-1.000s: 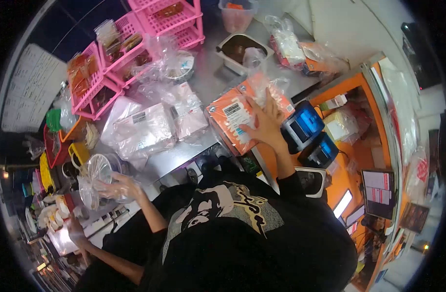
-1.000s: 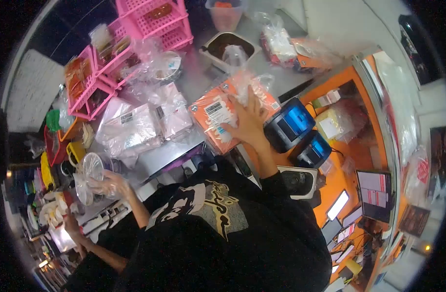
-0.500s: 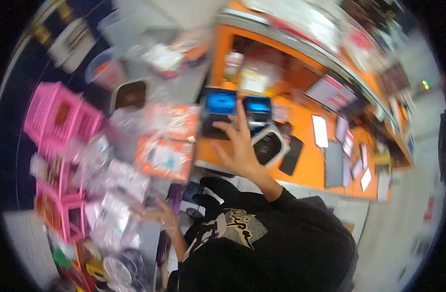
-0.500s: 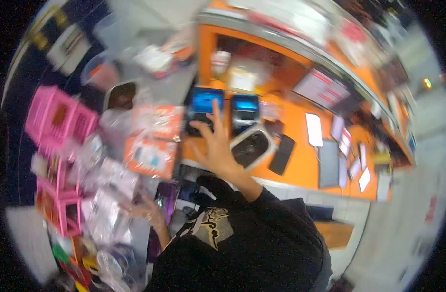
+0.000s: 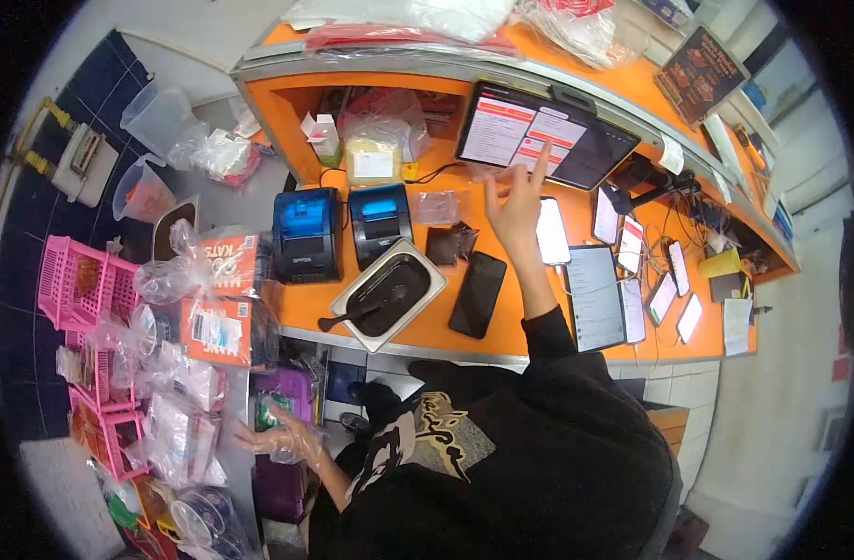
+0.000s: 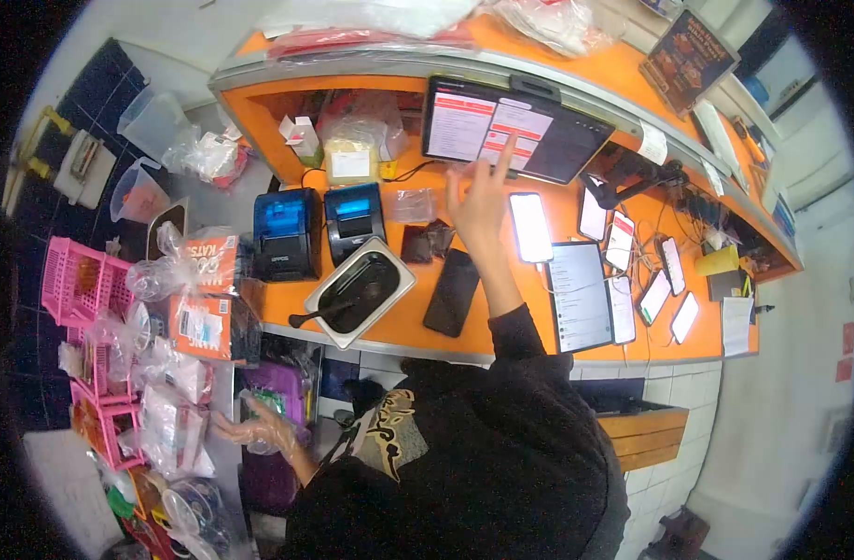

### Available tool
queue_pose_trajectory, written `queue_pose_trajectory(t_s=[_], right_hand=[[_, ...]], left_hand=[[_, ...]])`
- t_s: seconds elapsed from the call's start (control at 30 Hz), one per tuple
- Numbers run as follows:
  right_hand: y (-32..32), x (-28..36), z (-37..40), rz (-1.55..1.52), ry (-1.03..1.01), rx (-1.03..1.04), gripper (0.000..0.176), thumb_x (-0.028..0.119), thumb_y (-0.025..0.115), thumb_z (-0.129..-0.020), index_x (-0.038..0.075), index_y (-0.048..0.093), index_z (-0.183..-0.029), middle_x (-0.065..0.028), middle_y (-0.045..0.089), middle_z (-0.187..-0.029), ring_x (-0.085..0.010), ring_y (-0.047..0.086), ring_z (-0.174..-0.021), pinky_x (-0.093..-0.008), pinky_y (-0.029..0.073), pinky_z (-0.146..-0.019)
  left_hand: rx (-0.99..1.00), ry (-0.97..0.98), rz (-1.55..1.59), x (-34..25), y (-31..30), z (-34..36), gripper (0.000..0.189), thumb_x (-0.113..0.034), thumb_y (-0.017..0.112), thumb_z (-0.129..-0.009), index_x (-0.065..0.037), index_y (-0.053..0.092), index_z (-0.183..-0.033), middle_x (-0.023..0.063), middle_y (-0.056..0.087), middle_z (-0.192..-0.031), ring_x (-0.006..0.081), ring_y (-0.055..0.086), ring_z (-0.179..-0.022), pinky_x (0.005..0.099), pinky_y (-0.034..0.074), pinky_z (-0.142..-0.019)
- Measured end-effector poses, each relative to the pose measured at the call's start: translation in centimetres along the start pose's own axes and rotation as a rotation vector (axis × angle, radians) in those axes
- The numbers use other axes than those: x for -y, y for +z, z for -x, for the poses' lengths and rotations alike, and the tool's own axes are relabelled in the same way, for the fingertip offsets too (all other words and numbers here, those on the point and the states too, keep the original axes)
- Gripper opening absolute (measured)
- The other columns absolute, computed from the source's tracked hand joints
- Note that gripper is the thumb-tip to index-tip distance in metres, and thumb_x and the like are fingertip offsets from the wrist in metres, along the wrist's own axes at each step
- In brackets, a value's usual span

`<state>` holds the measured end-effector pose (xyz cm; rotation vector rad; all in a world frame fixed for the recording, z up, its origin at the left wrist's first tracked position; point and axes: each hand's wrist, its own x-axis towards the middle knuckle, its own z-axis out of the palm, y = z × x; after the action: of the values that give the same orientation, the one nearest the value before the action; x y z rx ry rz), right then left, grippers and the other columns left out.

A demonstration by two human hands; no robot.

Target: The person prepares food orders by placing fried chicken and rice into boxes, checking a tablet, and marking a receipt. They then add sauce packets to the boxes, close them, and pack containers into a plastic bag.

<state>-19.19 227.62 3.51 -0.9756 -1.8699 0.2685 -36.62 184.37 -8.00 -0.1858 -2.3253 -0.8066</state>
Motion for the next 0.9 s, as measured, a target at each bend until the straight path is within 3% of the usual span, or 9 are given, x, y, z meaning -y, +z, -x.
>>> queue_pose_trajectory(t_s=[0.03, 0.1, 0.2, 0.27, 0.37, 0.47, 0.8, 0.83, 0.9], right_hand=[[-0.3, -0.3, 0.9, 0.049, 0.018, 0.074, 0.024, 0.015, 0.070, -0.080, 0.001, 0.051, -0.084, -0.0341, 0.014, -0.147, -0.0272, 0.066, -0.067, -0.0322, 0.053, -0.056], [-0.9, -1.3, 2.8, 0.100, 0.090, 0.236, 0.025, 0.014, 0.070, -0.079, 0.001, 0.049, -0.083, -0.0342, 0.014, -0.147, -0.0279, 0.065, -0.069, -0.0328, 0.052, -0.054], [-1.7, -2.6, 4.6, -0.018, 0.093, 0.235, 0.026, 0.013, 0.070, -0.079, 0.000, 0.049, -0.084, -0.0332, 0.014, -0.148, -0.0261, 0.064, -0.065, -0.0308, 0.051, -0.053], [-2.4, -2.4, 4.0, -0.056, 0.020, 0.194, 0.025, 0.013, 0.070, -0.079, 0.000, 0.049, -0.084, -0.0325, 0.014, -0.148, -0.0225, 0.061, -0.059, -0.0283, 0.050, -0.052], [-3.3, -2.0, 3.0, -0.092, 0.009, 0.182, 0.024, 0.014, 0.070, -0.080, 0.001, 0.049, -0.083, -0.0322, 0.013, -0.149, -0.0202, 0.060, -0.058, -0.0272, 0.050, -0.053], [-3.6, -1.9, 2.0, -0.123, 0.017, 0.165, 0.024, 0.014, 0.069, -0.080, 0.001, 0.049, -0.084, -0.0318, 0.012, -0.149, -0.0194, 0.060, -0.057, -0.0267, 0.050, -0.053], [-3.2, -2.5, 2.4, -0.172, 0.027, 0.102, 0.024, 0.012, 0.069, -0.079, 0.002, 0.048, -0.084, -0.0325, 0.011, -0.149, -0.0191, 0.061, -0.056, -0.0258, 0.049, -0.052], [-3.2, -2.6, 2.5, -0.171, 0.033, 0.093, 0.024, 0.011, 0.069, -0.079, 0.002, 0.048, -0.084, -0.0327, 0.011, -0.149, -0.0192, 0.061, -0.057, -0.0257, 0.049, -0.052], [-3.3, -2.6, 2.5, -0.203, 0.061, 0.071, 0.022, 0.010, 0.068, -0.078, 0.001, 0.048, -0.082, -0.0347, 0.010, -0.148, -0.0241, 0.062, -0.058, -0.0295, 0.049, -0.050]], left_hand=[[0.029, -0.061, -0.100, -1.5, -0.4, 1.1, 0.066, -0.032, 0.063, -0.088, 0.005, 0.031, -0.133, 0.0305, 0.020, -0.139, 0.0413, 0.026, -0.130, 0.0548, 0.026, -0.106], [0.005, -0.020, -0.118, -2.2, -0.9, 2.8, 0.067, -0.033, 0.063, -0.088, 0.005, 0.030, -0.134, 0.0307, 0.022, -0.138, 0.0417, 0.026, -0.130, 0.0548, 0.026, -0.105], [-0.047, 0.122, -0.083, -2.0, -0.7, 4.3, 0.067, -0.030, 0.063, -0.088, 0.005, 0.029, -0.134, 0.0289, 0.027, -0.136, 0.0406, 0.024, -0.131, 0.0544, 0.027, -0.105], [0.029, 0.065, -0.191, -3.9, -2.0, 4.3, 0.065, -0.027, 0.064, -0.088, 0.005, 0.029, -0.133, 0.0277, 0.029, -0.135, 0.0399, 0.023, -0.132, 0.0540, 0.027, -0.106], [-0.021, 0.082, -0.156, -4.8, -1.6, 3.8, 0.061, -0.023, 0.065, -0.087, 0.005, 0.031, -0.130, 0.0260, 0.030, -0.135, 0.0395, 0.022, -0.132, 0.0536, 0.028, -0.106], [-0.071, 0.128, -0.022, -5.4, -1.0, 3.1, 0.067, -0.038, 0.060, -0.089, 0.004, 0.029, -0.132, 0.0278, 0.024, -0.135, 0.0412, 0.022, -0.130, 0.0577, 0.022, -0.105], [-0.020, 0.134, 0.020, -6.7, -1.8, 3.8, 0.066, -0.035, 0.062, -0.089, 0.003, 0.028, -0.131, 0.0286, 0.019, -0.138, 0.0398, 0.025, -0.129, 0.0543, 0.025, -0.105], [-0.067, 0.194, 0.015, -5.6, -1.2, 4.1, 0.065, -0.035, 0.062, -0.089, 0.003, 0.028, -0.129, 0.0233, 0.028, -0.128, 0.0337, 0.029, -0.122, 0.0506, 0.027, -0.102], [-0.041, 0.107, 0.074, -4.4, -0.1, 4.9, 0.065, -0.034, 0.062, -0.089, 0.003, 0.027, -0.129, 0.0174, 0.031, -0.117, 0.0287, 0.032, -0.114, 0.0469, 0.028, -0.100]])
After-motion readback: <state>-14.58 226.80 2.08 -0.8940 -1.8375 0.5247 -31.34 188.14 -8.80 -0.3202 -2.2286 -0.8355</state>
